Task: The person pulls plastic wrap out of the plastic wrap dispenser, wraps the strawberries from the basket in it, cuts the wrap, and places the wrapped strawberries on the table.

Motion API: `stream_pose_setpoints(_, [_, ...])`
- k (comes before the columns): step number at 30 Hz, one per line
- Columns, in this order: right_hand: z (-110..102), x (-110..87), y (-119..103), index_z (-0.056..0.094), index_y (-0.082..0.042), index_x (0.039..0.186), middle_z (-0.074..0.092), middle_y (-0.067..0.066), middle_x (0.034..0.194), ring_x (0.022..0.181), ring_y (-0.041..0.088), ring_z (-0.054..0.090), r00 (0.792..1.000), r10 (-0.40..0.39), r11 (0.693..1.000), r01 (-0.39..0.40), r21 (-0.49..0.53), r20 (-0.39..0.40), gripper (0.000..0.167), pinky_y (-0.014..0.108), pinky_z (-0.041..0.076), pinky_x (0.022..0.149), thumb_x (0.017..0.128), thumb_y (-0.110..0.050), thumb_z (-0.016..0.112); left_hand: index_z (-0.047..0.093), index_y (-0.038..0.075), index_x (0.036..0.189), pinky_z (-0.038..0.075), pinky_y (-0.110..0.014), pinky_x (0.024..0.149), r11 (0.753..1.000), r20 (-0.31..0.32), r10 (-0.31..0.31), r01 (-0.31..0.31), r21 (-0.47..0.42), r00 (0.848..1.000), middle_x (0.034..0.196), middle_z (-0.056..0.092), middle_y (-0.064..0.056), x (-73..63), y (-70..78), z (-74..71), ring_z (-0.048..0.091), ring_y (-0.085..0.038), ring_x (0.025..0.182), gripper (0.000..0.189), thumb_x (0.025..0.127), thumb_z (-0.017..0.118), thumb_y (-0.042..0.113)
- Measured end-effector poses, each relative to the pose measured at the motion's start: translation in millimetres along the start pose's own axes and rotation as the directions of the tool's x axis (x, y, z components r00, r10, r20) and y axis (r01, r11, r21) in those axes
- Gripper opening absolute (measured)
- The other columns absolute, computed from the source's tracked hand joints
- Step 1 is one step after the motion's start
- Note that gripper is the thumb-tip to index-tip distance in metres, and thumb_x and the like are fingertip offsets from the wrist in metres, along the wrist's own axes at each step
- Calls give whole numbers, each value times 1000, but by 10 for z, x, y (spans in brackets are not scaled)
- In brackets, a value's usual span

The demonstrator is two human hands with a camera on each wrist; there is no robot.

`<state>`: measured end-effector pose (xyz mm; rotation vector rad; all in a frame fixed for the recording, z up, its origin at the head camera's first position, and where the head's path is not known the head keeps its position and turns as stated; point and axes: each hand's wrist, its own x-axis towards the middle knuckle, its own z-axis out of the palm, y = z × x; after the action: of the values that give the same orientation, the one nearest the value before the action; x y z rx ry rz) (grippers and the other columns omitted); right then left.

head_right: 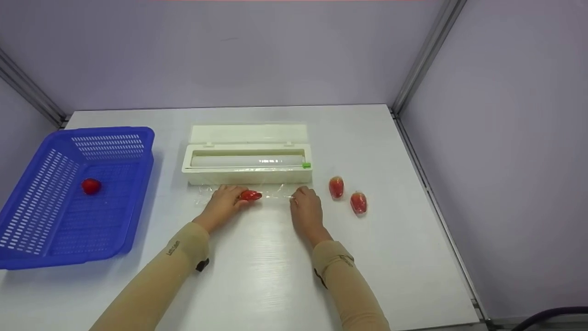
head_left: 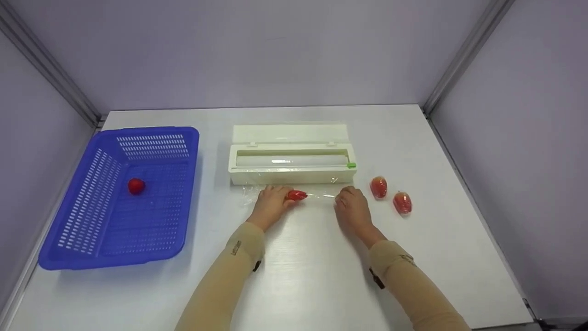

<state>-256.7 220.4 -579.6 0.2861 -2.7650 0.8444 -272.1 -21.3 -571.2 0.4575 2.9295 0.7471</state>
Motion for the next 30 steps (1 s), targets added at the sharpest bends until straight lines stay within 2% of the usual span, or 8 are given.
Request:
stream_pose_setpoints(4, [22,-9,49,63,-2,80,65,12,99,97,28,54,995,-25,983,43,181,-101,6,41,41,88,84,-7,62,52,20,128,37,-40,100,1000,27,-9,9,0,1000,127,57,0,3,-11,-14,47,-23,113,42,89,55,36])
stream_pose_setpoints(6, [30,-7,41,63,-2,81,66,12,95,93,26,53,993,4,966,27,258,-120,7,39,40,85,84,-7,62,51,20,129,36,-41,101,1000,42,-14,14,-1,999,129,56,-1,11,-14,-18,46,-24,115,43,89,53,37])
stream_pose_setpoints(9, [37,12,13,62,-1,81,63,13,87,87,25,50,989,88,944,-44,328,-119,9,35,38,80,86,-8,60,51,21,129,36,-40,101,999,59,-34,34,-7,998,128,56,0,26,-20,-21,46,-23,115,44,89,53,38])
stream_pose_setpoints(12, [34,41,-17,61,-1,80,58,13,85,86,23,47,975,211,923,-174,344,-73,14,31,36,78,89,-10,56,51,21,128,36,-39,100,998,57,-51,52,-26,997,126,58,0,40,-23,-20,47,-22,114,44,88,54,39])
stream_pose_setpoints(17, [25,80,-63,56,-2,80,50,11,95,93,23,41,911,410,872,-405,276,43,24,32,36,80,94,-20,49,48,24,132,37,-40,99,999,20,-35,36,-30,999,124,59,-2,48,-11,-12,49,-23,112,46,89,53,40])
stream_pose_setpoints(23, [22,124,-104,60,-1,84,51,13,98,94,27,43,837,540,831,-547,103,88,31,37,39,80,94,-29,48,49,25,130,38,-40,98,1000,-36,5,-5,2,999,126,59,0,58,16,23,50,-23,111,41,93,47,40])
stream_pose_setpoints(26, [7,153,-101,63,1,88,54,15,98,95,30,46,829,553,832,-555,0,79,35,41,40,83,92,-32,50,52,22,128,38,-42,98,1000,-80,14,-12,22,997,123,61,-3,62,35,44,51,-25,109,37,94,46,36])
stream_pose_setpoints(30, [-11,180,-80,66,2,92,57,18,97,98,33,48,844,533,844,-523,-122,68,38,44,39,86,91,-34,51,55,20,125,39,-43,97,999,-126,9,-3,48,992,116,64,-6,70,55,64,53,-27,106,35,94,46,33])
